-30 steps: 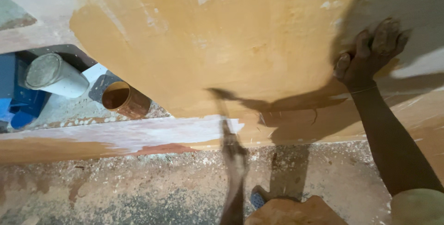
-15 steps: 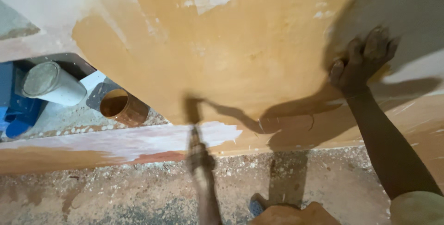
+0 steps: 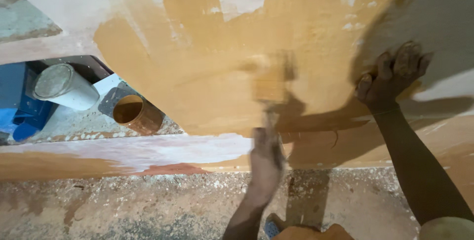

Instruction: The person paints a wall with a brush, repeatedly dipping the brush into a small container and applying paint in horizontal strokes along the lower section of the wall. The person occasionally uses their left hand to steady themselves against the wall while painting.

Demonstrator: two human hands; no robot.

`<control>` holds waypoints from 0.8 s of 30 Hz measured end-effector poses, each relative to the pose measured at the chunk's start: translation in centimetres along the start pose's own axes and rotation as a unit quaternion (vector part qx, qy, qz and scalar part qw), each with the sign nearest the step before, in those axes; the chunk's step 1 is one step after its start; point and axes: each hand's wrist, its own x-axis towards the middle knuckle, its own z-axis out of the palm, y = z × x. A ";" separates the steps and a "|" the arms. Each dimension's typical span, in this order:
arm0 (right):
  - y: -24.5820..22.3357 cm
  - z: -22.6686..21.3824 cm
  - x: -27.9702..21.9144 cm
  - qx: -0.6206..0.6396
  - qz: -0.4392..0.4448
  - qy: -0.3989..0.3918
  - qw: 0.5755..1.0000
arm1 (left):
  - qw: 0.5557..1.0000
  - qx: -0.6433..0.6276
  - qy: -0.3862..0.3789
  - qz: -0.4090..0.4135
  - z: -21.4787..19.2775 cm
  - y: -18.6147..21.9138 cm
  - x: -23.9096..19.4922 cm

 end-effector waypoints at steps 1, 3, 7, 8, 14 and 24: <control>0.0 0.1 -0.1 -0.001 0.001 -0.006 1.000 | 0.999 0.003 -0.031 0.040 0.5 0.7 -0.5; 0.2 0.1 -0.4 -0.012 0.006 -0.009 1.000 | 0.989 0.008 -0.095 0.117 1.3 1.7 -1.3; 0.3 0.4 -0.2 0.004 0.003 0.016 1.000 | 0.823 -0.472 -0.192 -0.252 0.2 1.8 -0.1; 0.2 0.5 0.0 0.004 0.002 0.015 1.000 | 0.848 -0.456 -0.148 -0.225 -0.6 1.7 0.5; 0.0 0.3 1.2 0.002 -0.020 0.029 0.999 | 0.918 -0.340 0.204 -0.017 -12.1 -0.5 3.2; -0.6 -0.2 1.1 0.000 -0.026 0.022 0.999 | 0.961 -0.015 0.231 0.148 -12.2 -2.6 4.2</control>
